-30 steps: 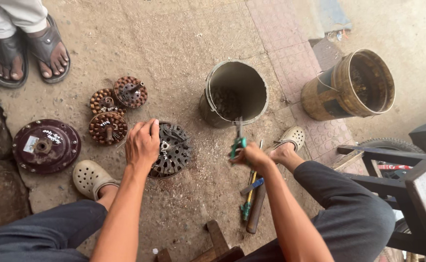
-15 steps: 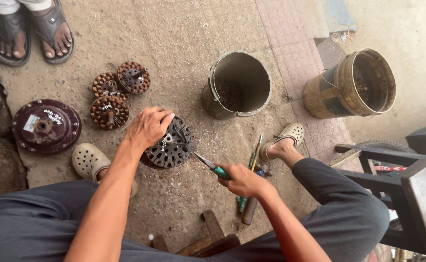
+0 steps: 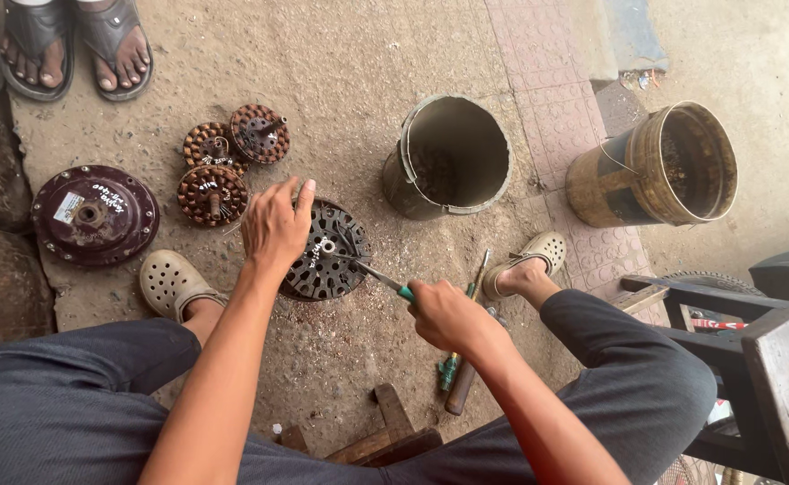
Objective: The person uses pliers to pull copper wire segments out of the slots of a motor stator. They rotate the stator to access different slots and discard the removed wire pieces into a nearby bucket.
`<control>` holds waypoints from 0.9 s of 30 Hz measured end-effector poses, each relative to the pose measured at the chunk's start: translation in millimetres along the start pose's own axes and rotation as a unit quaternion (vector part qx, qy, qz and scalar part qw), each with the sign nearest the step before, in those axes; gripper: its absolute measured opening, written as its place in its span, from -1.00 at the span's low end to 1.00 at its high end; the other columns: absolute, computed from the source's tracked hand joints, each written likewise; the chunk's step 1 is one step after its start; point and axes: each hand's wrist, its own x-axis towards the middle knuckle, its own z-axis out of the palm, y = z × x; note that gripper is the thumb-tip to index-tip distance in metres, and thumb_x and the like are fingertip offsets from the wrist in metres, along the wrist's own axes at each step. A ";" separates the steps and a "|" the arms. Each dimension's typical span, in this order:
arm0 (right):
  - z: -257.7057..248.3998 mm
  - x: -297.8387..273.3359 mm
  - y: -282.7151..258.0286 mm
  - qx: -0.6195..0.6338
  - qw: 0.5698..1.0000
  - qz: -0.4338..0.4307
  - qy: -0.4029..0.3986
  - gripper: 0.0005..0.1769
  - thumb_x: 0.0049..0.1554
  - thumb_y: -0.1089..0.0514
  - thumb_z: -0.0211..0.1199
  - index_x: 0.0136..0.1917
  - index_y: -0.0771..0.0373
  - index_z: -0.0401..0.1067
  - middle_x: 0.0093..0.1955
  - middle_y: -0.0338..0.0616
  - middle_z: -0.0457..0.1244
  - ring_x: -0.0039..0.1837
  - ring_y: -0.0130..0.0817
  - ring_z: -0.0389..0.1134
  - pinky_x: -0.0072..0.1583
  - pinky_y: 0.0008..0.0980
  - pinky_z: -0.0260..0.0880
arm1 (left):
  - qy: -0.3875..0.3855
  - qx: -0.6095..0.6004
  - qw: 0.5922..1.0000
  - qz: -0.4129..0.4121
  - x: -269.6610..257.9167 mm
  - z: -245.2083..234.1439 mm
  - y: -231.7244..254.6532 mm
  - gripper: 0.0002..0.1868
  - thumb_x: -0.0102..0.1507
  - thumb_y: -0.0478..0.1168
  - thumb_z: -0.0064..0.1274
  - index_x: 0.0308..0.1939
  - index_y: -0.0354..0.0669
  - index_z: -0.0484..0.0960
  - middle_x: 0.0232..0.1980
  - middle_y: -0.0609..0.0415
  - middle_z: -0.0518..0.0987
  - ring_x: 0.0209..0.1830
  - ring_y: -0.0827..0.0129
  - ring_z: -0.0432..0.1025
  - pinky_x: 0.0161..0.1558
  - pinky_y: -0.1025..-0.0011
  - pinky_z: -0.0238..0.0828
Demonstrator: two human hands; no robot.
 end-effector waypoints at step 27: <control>93.3 63.9 34.5 0.246 0.969 -0.015 0.019 -0.64 0.37 -0.03 -0.12 0.01 0.26 0.35 -0.25 -0.04 0.37 -0.38 -0.28 0.28 -0.28 -0.34 0.36 | -0.073 0.048 0.996 0.013 7.6 10.1 -16.3 -0.25 0.45 0.33 -0.40 0.30 -0.20 0.55 -0.09 -0.14 0.55 -0.22 0.15 0.35 -0.24 0.21 0.34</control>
